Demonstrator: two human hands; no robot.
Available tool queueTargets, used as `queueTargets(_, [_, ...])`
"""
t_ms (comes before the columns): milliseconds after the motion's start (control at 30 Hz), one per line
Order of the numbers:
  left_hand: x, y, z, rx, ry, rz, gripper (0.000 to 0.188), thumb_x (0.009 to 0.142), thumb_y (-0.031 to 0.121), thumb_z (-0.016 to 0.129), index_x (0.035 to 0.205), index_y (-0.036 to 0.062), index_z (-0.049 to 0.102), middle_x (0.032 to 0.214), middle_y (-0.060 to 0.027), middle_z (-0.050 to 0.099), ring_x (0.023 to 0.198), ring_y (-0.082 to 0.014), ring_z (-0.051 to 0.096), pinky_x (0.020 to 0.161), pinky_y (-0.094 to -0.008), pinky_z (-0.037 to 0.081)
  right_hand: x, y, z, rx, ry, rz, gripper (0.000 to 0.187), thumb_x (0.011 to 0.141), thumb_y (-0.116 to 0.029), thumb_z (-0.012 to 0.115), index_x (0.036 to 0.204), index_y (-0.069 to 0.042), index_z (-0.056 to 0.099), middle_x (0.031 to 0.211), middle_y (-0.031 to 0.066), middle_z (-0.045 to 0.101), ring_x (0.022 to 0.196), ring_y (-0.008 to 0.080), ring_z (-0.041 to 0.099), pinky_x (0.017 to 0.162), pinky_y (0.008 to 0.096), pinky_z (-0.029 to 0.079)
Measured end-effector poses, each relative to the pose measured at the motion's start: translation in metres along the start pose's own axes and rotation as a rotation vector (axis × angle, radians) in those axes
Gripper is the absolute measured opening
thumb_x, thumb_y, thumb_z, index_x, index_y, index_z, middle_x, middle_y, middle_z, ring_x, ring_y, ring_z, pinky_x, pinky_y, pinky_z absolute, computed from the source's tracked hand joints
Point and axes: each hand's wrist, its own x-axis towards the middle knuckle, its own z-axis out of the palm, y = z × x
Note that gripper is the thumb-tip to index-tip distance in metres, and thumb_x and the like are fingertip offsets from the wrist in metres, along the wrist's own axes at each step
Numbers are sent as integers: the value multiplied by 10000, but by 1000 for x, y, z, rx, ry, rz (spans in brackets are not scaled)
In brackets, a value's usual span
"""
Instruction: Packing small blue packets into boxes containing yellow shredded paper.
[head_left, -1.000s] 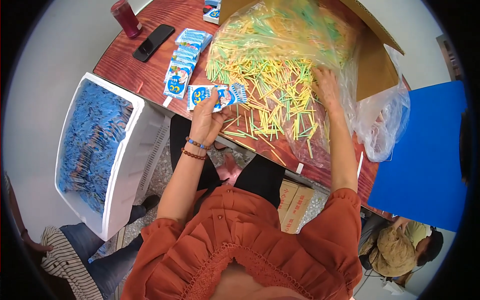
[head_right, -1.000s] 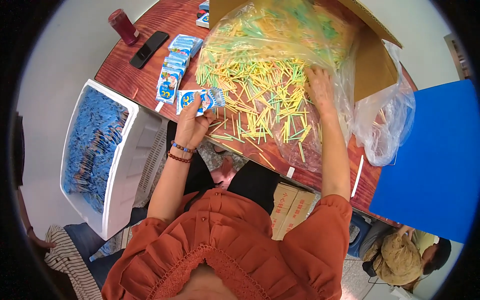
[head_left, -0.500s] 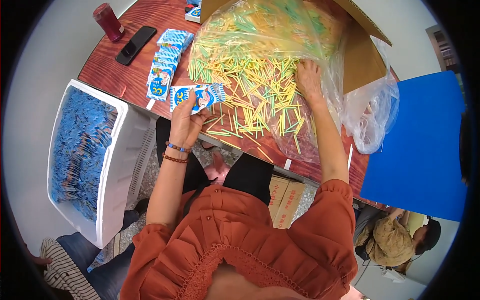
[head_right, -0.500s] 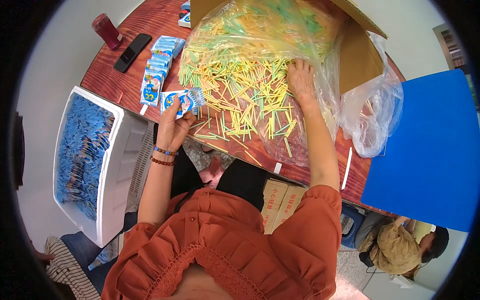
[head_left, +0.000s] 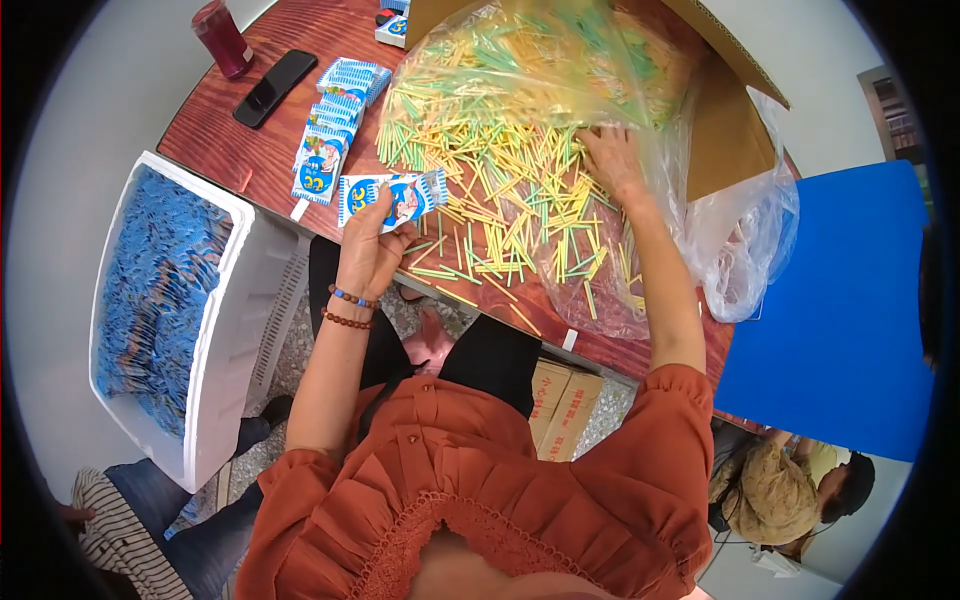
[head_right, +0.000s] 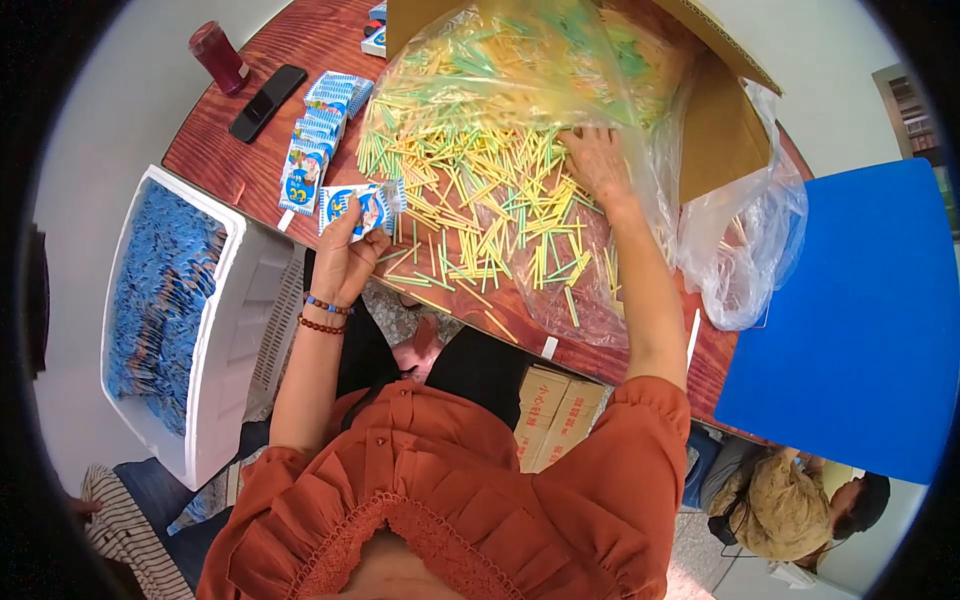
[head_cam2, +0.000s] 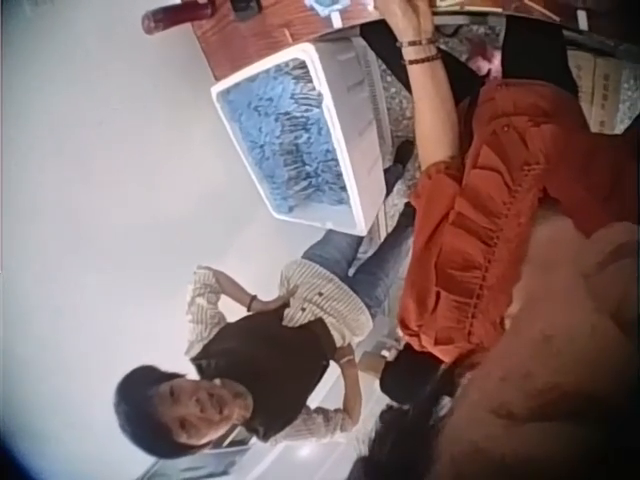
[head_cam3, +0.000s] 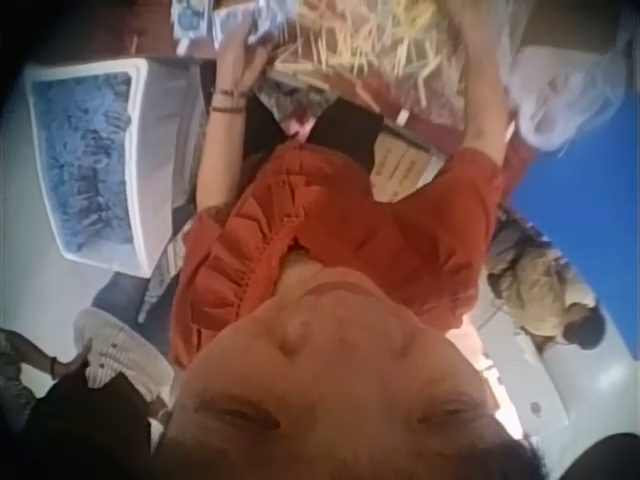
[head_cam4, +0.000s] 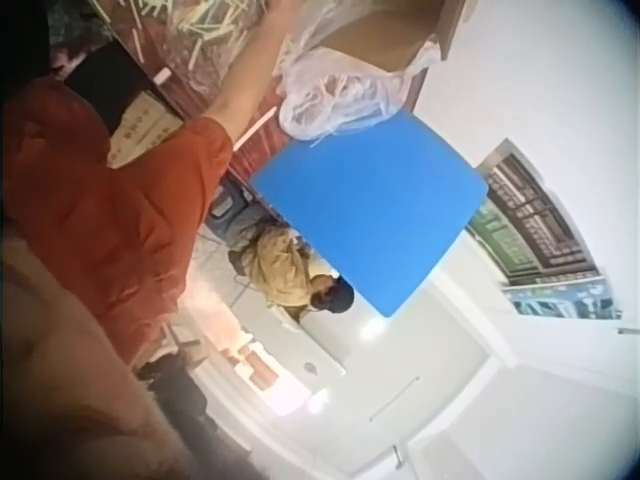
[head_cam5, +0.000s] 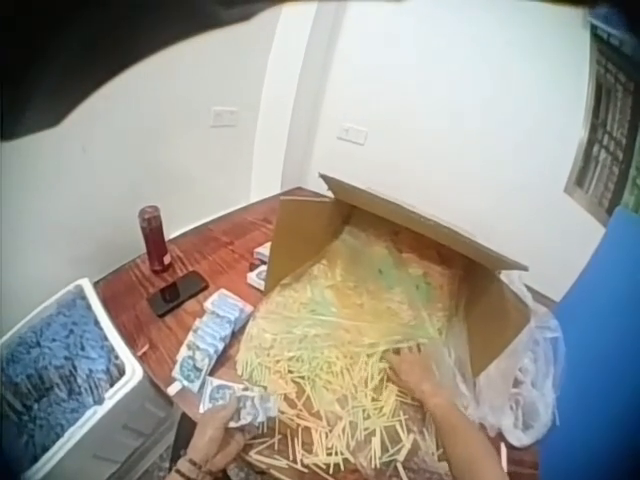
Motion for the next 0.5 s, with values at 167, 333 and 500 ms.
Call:
queueTargets(167, [0,0,1,33,13,-7,177,934,197,593,1034,51,595,947,-28,647,804,-120,596,656,-286,486,-3,0,16,-166,178,5,347,815,-143,608,1157,-108,555,1168,178,500,1133,362,433,943,492,331])
queueTargets(333, [-3,1,2,21,34,-14,190,933,215,596,1017,45,597,921,-32,644,765,-124,587,652,-287,492,-8,-7,15,197,275,133,278,868,-153,559,1127,-64,510,1138,187,506,1124,336,450,933,461,337])
queueTargets(500, [-6,3,1,17,42,-18,187,932,208,597,1012,38,594,907,-39,644,730,-128,579,644,-277,491,-14,-15,7,970,254,428,258,924,-125,480,1161,-30,516,1093,217,560,1006,336,515,893,342,383])
